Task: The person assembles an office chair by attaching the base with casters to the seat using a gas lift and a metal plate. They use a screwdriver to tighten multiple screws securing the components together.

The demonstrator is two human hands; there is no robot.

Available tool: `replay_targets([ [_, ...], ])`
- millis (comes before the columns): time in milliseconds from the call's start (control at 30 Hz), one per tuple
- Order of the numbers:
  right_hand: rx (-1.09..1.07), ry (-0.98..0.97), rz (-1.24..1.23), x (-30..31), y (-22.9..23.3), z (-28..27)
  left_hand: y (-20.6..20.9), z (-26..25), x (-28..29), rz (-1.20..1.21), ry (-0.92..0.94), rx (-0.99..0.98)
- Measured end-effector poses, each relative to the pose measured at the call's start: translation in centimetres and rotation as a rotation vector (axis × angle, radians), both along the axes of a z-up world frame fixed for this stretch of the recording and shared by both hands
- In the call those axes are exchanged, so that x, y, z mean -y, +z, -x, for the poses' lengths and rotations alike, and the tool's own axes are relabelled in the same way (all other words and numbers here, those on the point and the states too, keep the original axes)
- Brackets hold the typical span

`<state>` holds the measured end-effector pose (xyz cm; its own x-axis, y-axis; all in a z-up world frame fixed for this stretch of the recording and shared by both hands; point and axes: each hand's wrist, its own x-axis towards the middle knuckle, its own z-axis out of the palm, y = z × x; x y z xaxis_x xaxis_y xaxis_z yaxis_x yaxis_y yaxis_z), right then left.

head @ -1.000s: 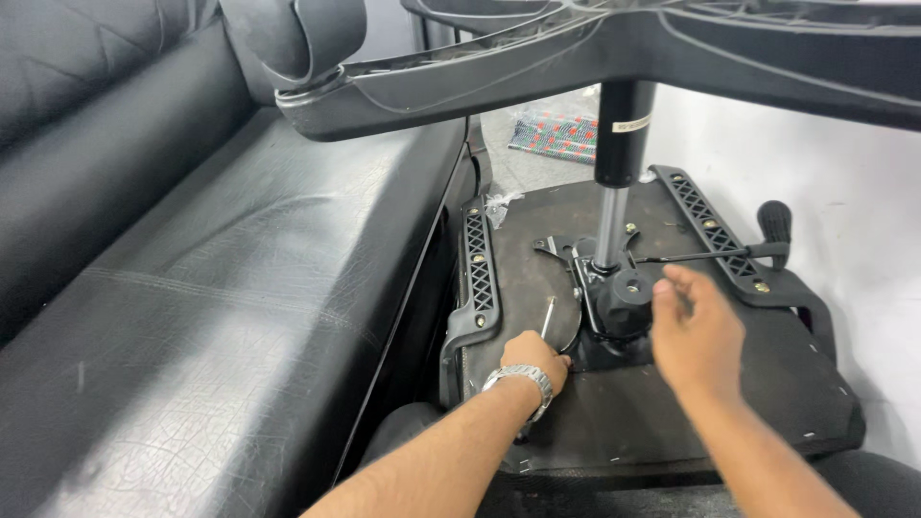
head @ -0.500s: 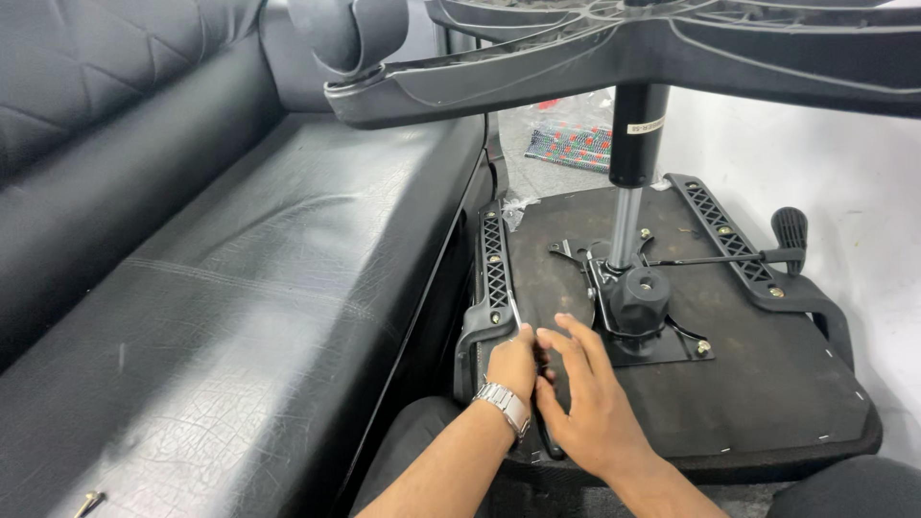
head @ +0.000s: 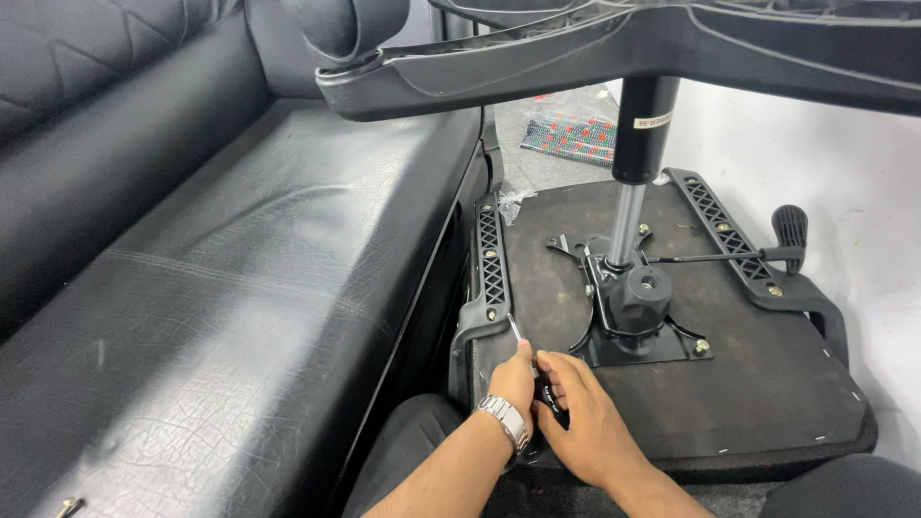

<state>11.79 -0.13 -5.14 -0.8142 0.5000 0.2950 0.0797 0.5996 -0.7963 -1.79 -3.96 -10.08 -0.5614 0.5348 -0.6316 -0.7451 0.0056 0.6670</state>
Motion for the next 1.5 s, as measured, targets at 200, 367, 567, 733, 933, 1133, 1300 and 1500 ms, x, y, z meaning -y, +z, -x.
replay_targets([
  [200,0.02,-0.017,0.029,-0.1,0.2,0.0,0.2,0.2,0.5,-0.123,-0.003,0.084],
  [367,-0.005,-0.002,0.01,-0.1,0.1,-0.1,1.2,-0.1,1.1,-0.173,-0.041,0.132],
  [567,-0.037,0.031,-0.054,-0.2,-0.2,-0.3,0.8,-0.1,1.8,-0.184,-0.053,0.14],
  [733,0.058,0.011,-0.065,-0.1,0.0,-0.6,-0.1,0.0,2.2,-0.123,-0.033,0.106],
  [933,0.158,0.084,-0.052,-0.8,0.0,-0.8,-0.2,0.2,2.8,-0.03,0.055,0.078],
  [1133,0.124,0.028,-0.065,-1.0,-1.0,-0.3,-0.4,0.5,2.6,-0.096,0.026,0.045],
  [1300,0.19,0.017,-0.08,-0.8,-0.8,-0.1,-1.4,-0.2,2.8,-0.125,0.009,-0.104],
  [1500,0.251,0.003,-0.047,-0.7,-0.2,0.0,-2.4,0.1,2.6,-0.104,-0.031,-0.185],
])
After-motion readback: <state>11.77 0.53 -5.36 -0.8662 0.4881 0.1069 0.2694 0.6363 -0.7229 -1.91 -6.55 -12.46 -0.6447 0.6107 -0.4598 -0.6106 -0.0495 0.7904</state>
